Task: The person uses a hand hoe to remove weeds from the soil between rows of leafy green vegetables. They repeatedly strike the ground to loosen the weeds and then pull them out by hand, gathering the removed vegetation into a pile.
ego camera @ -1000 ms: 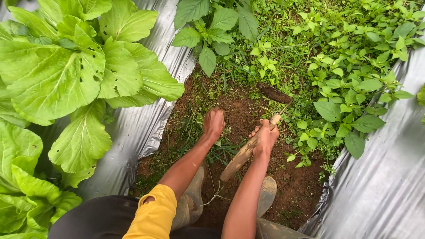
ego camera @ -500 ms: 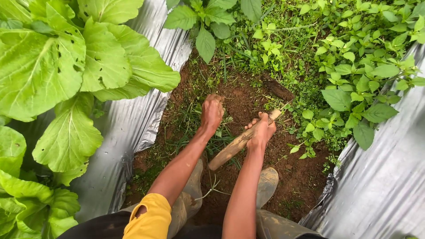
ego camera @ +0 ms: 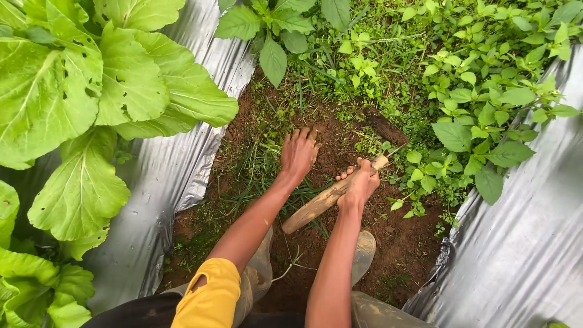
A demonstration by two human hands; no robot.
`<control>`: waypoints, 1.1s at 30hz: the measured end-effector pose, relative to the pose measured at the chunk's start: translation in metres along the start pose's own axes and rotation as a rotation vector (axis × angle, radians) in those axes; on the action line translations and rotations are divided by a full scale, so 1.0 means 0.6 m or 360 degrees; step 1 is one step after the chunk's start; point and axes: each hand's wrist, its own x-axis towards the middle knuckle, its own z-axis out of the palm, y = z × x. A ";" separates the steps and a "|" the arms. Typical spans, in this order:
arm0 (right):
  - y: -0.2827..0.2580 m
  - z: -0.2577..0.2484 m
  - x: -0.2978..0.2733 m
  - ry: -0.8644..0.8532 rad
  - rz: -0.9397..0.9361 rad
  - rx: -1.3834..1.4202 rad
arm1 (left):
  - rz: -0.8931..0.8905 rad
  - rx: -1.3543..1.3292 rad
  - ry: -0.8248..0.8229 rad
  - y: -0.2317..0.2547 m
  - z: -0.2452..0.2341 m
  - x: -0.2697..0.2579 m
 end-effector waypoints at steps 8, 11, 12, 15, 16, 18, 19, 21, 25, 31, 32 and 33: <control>-0.009 0.002 0.001 -0.0039 -0.0053 -0.0066 | 0.0093 0.0493 -0.0183 0.008 0.034 0.026; -0.006 0.002 0.007 -0.0023 -0.0016 -0.0024 | -0.0334 -0.0429 -0.0163 -0.033 0.084 0.042; -0.009 0.002 0.007 -0.0024 -0.0013 -0.0019 | -0.0332 -0.0423 -0.0163 -0.040 0.089 0.041; -0.013 -0.002 0.007 -0.0007 -0.0012 -0.0030 | -0.0193 -0.0077 -0.0076 -0.049 0.076 0.029; -0.014 -0.002 0.007 -0.0001 0.0002 -0.0011 | -0.0204 -0.0032 -0.0044 -0.043 0.053 0.024; -0.016 0.001 0.005 0.0007 0.0021 0.0010 | -0.0214 0.0018 -0.0015 -0.038 0.016 0.013; -0.018 0.005 0.003 -0.0003 0.0020 0.0002 | -0.0271 0.0092 -0.0022 -0.038 0.003 0.009; -0.025 0.016 -0.006 -0.0028 0.0017 -0.0003 | -0.0334 0.0170 -0.0016 -0.037 -0.020 -0.002; -0.017 0.056 -0.012 -0.0121 0.0031 -0.0040 | -0.0302 0.0285 0.0152 -0.020 -0.067 -0.024; 0.068 0.082 -0.040 -0.0399 0.0136 -0.0462 | -0.0072 0.0071 0.0234 0.010 -0.065 0.005; 0.081 0.077 -0.046 -0.0430 0.0167 -0.0549 | -0.0072 -0.0071 0.0214 0.010 -0.055 0.016; 0.079 0.074 -0.046 -0.0422 0.0161 -0.0550 | -0.0067 -0.0078 0.0212 0.007 -0.050 0.022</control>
